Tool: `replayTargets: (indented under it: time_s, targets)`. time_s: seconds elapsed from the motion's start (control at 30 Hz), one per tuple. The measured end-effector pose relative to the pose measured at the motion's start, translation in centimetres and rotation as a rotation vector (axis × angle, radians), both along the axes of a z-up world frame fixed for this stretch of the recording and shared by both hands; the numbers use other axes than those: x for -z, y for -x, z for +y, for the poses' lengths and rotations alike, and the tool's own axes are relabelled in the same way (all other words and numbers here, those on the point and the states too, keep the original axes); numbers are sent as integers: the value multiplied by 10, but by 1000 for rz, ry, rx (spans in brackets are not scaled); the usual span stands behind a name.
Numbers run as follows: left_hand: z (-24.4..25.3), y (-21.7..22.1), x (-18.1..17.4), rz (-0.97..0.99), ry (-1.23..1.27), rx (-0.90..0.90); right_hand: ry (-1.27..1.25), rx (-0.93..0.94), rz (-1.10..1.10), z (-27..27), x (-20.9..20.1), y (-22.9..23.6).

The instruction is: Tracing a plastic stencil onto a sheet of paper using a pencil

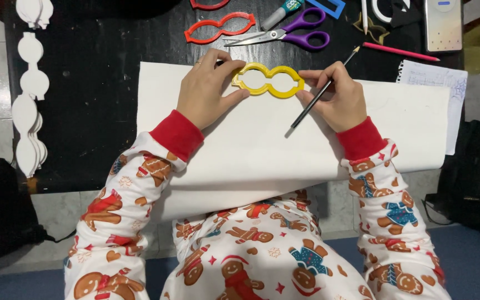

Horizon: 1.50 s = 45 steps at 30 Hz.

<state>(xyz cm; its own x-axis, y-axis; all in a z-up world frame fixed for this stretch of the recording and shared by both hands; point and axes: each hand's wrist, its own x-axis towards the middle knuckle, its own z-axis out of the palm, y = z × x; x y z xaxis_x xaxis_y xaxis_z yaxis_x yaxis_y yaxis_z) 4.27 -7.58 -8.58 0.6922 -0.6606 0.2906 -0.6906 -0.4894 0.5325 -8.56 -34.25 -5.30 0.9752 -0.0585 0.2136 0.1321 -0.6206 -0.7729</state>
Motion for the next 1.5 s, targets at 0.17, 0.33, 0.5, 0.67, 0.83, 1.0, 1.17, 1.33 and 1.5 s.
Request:
replayTargets:
  time_s: [0.17,0.33,0.5,0.67,0.83,1.0,1.17,1.33,1.5]
  targets:
    - [2,2,0,-16,32,20,30,-27,-28,0,0,1]
    - [2,2,-1,-11,36,25,98,-53,-54,0,-2,2]
    - [-3,0,-9,-46,6,14,211,-60,-79,-1,-4,3]
    - [-11,-12,-12,-252,-115,143,325,-67,-69,-2,-8,1]
    - [-15,-19,-20,-80,-149,185,337,-68,-85,-5,-8,1]
    - [-13,-25,-12,-24,-111,177,339,-68,-81,-5,-10,0]
    - [-8,-28,-6,-60,-84,207,334,-75,-69,-8,-7,-1]
    - [-5,-30,-1,-141,-109,202,354,-85,14,-6,-20,-1]
    - [-5,-30,4,-219,-162,183,116,-110,-82,-1,-39,-2]
